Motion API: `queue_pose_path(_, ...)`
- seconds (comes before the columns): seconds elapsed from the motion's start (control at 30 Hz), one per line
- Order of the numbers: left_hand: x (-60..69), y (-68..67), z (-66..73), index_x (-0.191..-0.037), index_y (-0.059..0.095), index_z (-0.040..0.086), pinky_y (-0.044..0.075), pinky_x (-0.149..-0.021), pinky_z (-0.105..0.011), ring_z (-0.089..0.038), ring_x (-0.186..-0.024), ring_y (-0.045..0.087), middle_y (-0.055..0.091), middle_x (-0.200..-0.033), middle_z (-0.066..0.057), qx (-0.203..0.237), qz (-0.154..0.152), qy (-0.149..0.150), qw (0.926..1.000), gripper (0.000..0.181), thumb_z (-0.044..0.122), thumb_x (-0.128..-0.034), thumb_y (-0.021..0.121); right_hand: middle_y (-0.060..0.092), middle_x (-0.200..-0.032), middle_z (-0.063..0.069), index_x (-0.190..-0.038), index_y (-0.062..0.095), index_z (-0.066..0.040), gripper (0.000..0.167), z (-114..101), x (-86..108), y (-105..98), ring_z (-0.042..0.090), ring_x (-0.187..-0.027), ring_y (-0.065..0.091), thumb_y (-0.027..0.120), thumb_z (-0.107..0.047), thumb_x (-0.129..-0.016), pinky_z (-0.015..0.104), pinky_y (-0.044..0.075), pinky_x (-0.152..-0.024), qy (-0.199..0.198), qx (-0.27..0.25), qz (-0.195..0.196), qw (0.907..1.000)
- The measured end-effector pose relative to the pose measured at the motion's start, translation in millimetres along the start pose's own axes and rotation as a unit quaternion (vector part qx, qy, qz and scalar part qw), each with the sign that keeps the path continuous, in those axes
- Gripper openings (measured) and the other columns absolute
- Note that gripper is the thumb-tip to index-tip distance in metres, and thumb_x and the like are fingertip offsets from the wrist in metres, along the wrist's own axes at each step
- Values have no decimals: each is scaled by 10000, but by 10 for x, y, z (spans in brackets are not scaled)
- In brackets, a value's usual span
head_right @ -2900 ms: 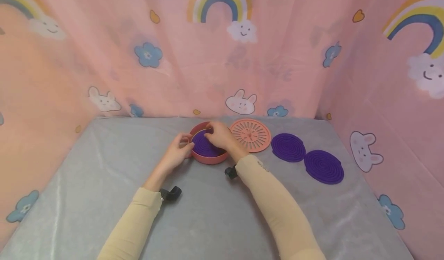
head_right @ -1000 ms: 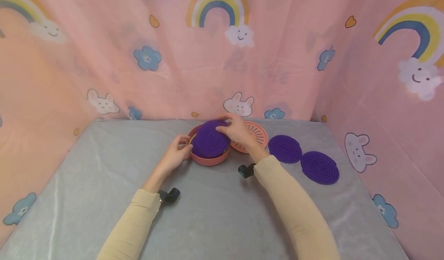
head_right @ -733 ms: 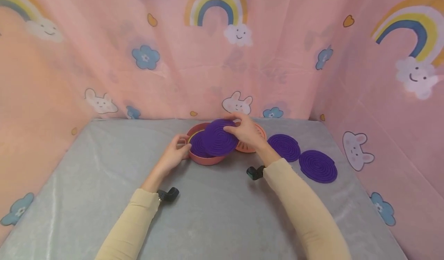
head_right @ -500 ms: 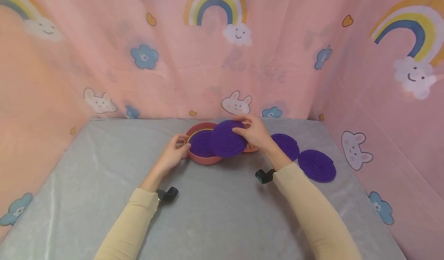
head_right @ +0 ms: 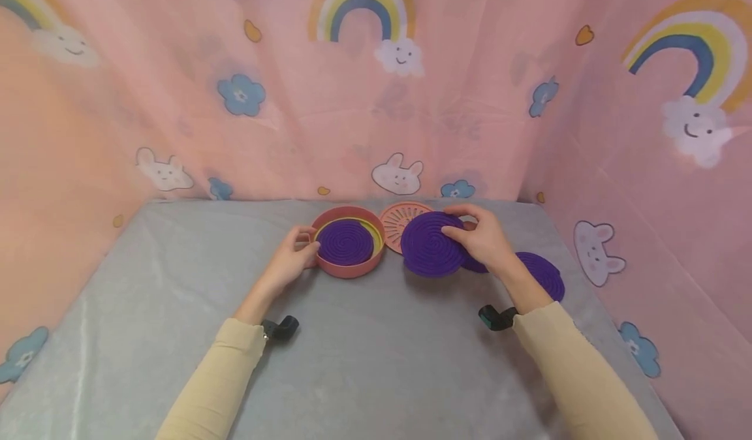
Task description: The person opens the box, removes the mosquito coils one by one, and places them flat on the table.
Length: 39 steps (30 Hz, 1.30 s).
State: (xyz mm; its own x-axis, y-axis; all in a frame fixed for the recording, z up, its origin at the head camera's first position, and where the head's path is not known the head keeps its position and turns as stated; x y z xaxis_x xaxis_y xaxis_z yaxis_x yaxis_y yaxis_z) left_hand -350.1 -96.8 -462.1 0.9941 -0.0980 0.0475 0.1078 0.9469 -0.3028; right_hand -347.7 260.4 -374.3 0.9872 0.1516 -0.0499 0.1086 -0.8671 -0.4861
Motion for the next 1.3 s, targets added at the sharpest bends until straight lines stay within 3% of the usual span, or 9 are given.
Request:
queue_pose_path(0.2,-3,9,-5,-1411,486,95,584,-882,-388,-334,-1276,564,486,-1419,-210,31,-47,-43,10000,385,205,-1050,563,426,-1502,208,-1437,521,-6,524,187,222,-178,-16,-1025,616,692,-226,-992,173,553,-807,200,84,24,9998)
queue_pose_path(0.37,9,4,7,-1411,483,99,579,-900,-411,-341,-1295,545,480,-1427,-211,-15,-33,-83,10000,381,205,-1053,560,426,-1511,230,-1441,525,-6,529,354,381,-316,327,-1220,591,691,-233,-993,137,532,-795,303,299,171,9989)
queue_pose_path(0.43,13,1,13,-1412,482,99,577,-903,-415,-339,-1293,546,481,-1426,-208,-40,-26,-92,9999,382,205,-1054,560,441,-1499,235,-1434,535,-5,525,421,433,-359,387,-1240,568,693,-238,-991,129,527,-782,300,452,257,9982)
queue_pose_path(0.63,22,7,28,-1421,478,89,575,-904,-415,-337,-1286,554,485,-1423,-207,-52,-36,-64,10000,394,201,-1053,563,459,-1459,262,-1418,544,21,518,610,567,-396,101,-850,670,703,-214,-985,231,562,-656,374,498,267,9977)
queue_pose_path(0.77,27,10,35,-1421,476,92,574,-909,-419,-333,-1289,553,487,-1427,-203,-78,-66,-54,9999,396,211,-1053,561,438,-1477,285,-1407,554,18,525,708,607,-378,67,-828,610,710,-242,-979,210,526,-652,513,685,200,9961)
queue_pose_path(0.93,26,7,25,-1418,473,98,573,-912,-419,-324,-1289,554,485,-1430,-190,-100,-83,-91,9999,394,220,-1054,559,479,-1407,270,-1384,580,4,505,872,598,-313,84,-652,489,726,-241,-966,242,430,-533,759,852,92,9934)
queue_pose_path(1.1,23,3,26,-1414,475,93,576,-907,-417,-329,-1284,558,488,-1424,-194,-71,-66,-75,9999,390,210,-1053,560,467,-1453,292,-1368,594,2,473,957,576,-226,227,-912,556,719,-219,-968,239,456,-677,788,1203,-153,9895)
queue_pose_path(1.2,22,4,31,-1417,474,91,577,-905,-418,-333,-1282,559,487,-1424,-199,-62,-74,-67,9999,393,207,-1051,562,530,-1391,285,-1335,619,8,452,956,568,-203,318,-1058,550,729,-219,-959,316,478,-806,682,1511,-234,9859)
queue_pose_path(1.3,14,3,24,-1421,474,95,575,-908,-418,-331,-1290,552,486,-1427,-197,-75,-71,-73,9999,399,214,-1051,565,595,-1310,266,-1302,637,19,418,921,564,-198,381,-1092,586,728,-196,-956,447,518,-861,522,1765,-263,9826)
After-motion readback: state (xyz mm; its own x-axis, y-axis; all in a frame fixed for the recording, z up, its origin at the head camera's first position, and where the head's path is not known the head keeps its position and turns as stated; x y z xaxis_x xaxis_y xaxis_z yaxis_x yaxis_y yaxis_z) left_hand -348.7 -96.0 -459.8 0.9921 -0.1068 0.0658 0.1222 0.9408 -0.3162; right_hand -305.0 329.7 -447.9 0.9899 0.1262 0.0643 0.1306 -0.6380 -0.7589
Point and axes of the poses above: each hand's wrist, its own x-axis away from the middle knuckle, its own y-axis out of the palm, z = x × y, the point moved 10 cm from there along -x, towards the middle knuckle
